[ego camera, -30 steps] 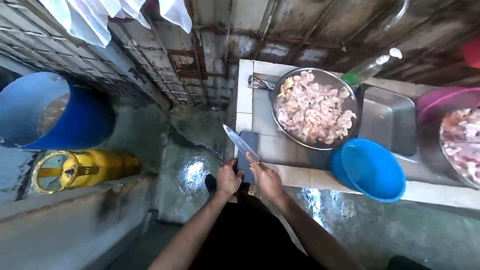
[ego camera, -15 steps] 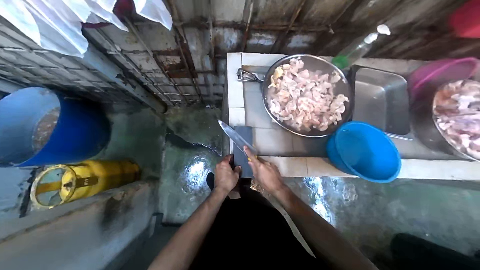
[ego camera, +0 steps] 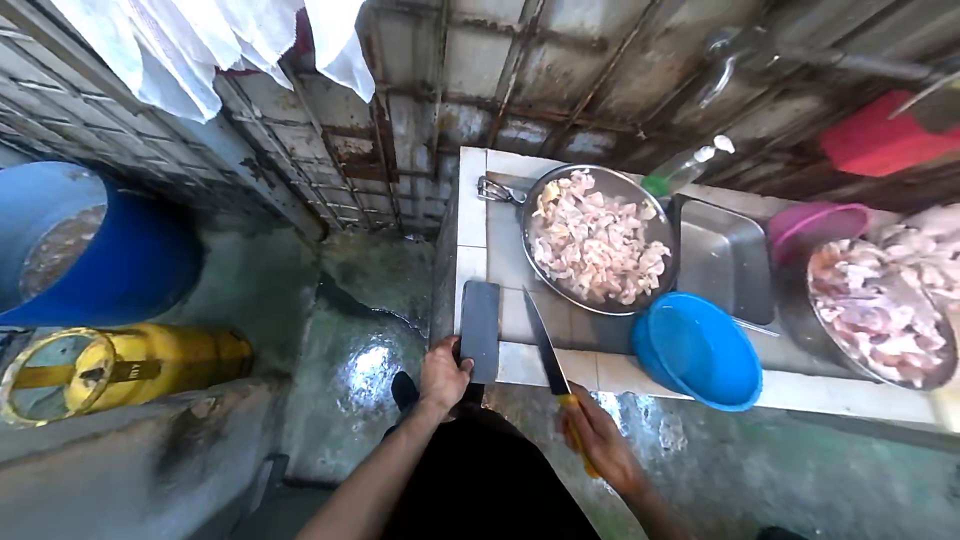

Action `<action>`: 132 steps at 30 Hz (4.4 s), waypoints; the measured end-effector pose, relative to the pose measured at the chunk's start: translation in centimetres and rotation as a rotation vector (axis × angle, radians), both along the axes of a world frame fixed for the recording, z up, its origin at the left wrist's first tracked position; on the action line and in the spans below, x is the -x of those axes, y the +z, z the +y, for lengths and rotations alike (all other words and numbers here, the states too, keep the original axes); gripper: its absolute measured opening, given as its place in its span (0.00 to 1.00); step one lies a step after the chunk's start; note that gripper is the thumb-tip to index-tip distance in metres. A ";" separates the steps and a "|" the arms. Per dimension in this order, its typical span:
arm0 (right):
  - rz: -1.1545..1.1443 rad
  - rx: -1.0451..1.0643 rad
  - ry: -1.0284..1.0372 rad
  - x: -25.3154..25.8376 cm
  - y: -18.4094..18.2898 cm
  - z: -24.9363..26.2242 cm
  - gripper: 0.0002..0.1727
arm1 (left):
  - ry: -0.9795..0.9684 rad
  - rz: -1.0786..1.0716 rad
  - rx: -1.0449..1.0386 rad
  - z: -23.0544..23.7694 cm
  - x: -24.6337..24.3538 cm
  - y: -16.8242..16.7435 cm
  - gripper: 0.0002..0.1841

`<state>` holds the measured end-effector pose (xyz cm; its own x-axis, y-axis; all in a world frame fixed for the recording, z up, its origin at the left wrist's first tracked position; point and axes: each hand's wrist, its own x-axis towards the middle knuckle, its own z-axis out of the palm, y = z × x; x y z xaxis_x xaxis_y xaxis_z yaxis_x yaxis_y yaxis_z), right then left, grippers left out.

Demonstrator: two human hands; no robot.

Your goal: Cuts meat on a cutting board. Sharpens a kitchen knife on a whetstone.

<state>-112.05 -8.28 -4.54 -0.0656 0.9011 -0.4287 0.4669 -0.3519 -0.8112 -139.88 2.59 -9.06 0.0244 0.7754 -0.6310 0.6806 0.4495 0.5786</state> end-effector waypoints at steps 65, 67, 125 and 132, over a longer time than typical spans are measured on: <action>-0.654 -0.067 0.423 9.6 -4.4 8.4 0.29 | -0.023 -0.009 -0.007 0.0 0.3 -0.2 0.28; -0.639 -0.070 0.423 9.7 -4.7 9.2 0.30 | -0.016 -0.008 -0.024 0.2 0.4 -0.5 0.28; 0.154 -0.170 -0.082 -22.9 12.0 48.5 0.15 | 0.910 -1.027 -0.047 36.0 -38.9 5.7 0.19; 0.046 -0.167 0.111 -20.0 10.9 49.1 0.16 | 0.947 -0.868 -0.081 35.7 -38.9 5.7 0.24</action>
